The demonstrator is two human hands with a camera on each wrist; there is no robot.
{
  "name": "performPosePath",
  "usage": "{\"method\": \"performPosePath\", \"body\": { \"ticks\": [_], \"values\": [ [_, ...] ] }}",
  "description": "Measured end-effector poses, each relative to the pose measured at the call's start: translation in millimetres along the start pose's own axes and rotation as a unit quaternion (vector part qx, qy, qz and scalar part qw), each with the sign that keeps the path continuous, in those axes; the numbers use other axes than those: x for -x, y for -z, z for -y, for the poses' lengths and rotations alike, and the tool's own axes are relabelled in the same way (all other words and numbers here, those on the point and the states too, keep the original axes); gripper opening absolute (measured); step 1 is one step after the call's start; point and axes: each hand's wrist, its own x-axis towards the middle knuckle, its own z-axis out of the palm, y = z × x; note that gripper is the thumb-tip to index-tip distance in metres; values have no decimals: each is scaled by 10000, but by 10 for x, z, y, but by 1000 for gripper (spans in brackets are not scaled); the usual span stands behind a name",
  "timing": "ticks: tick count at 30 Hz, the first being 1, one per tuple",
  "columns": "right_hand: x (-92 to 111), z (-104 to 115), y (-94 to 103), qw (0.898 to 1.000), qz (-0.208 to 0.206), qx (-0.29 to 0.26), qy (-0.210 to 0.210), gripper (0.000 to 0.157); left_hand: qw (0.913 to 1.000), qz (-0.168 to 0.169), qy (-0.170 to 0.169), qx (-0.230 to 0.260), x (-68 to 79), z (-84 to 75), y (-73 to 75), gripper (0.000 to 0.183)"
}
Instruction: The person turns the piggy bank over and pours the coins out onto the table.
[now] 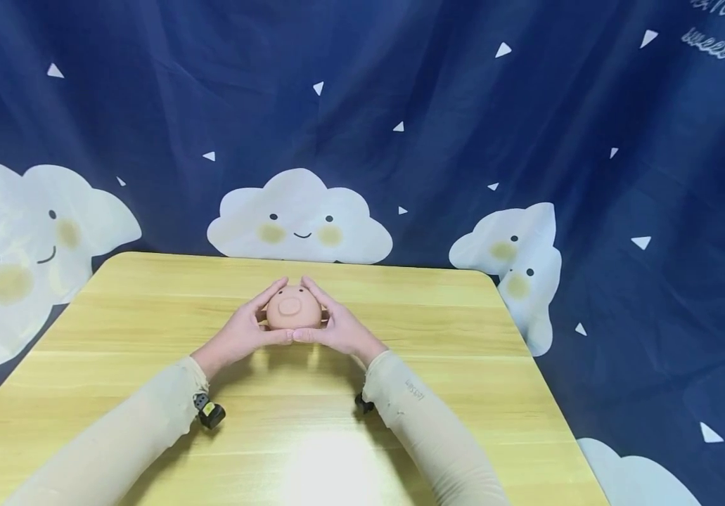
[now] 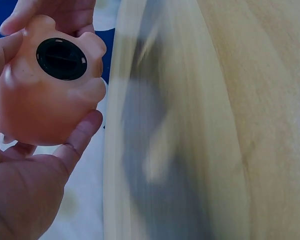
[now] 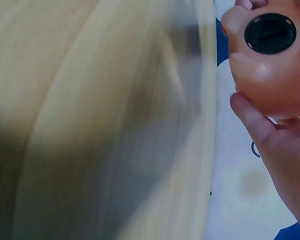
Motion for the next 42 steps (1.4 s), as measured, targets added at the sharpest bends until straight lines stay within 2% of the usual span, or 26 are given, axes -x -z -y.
{"method": "performPosePath", "body": {
  "ticks": [5,9,14,21,28,31,35,38,40,42],
  "values": [
    [-5,-4,21,9994,113,-240,-201,117,9999,-12,109,81,-3,-3,-5,106],
    [-6,-14,20,9982,73,-470,-378,112,9996,-50,138,256,-7,-9,-11,102],
    [16,-45,21,9956,-129,-702,-600,102,9997,-80,70,238,-11,-22,-20,96],
    [38,-49,43,9969,-279,-664,-324,89,9994,-287,-167,101,-4,-62,-27,81],
    [45,-22,48,9968,-279,-739,-97,78,9991,-407,-81,101,12,-74,-39,67],
    [52,-17,56,9961,-286,-827,-106,75,9988,-446,-142,105,15,-79,-45,61],
    [61,-9,63,9954,-339,-866,-238,72,9985,-404,-373,-37,-3,-90,-52,52],
    [60,-10,57,9934,-313,-1057,-332,72,9988,-269,-395,-38,-8,-107,-45,50],
    [58,-16,45,9901,-244,-1337,-361,71,9993,-123,-343,-25,0,-125,-31,55],
    [58,-16,33,9870,-192,-1537,-422,69,9995,76,-285,76,3,-130,-14,72]
  ]
}}
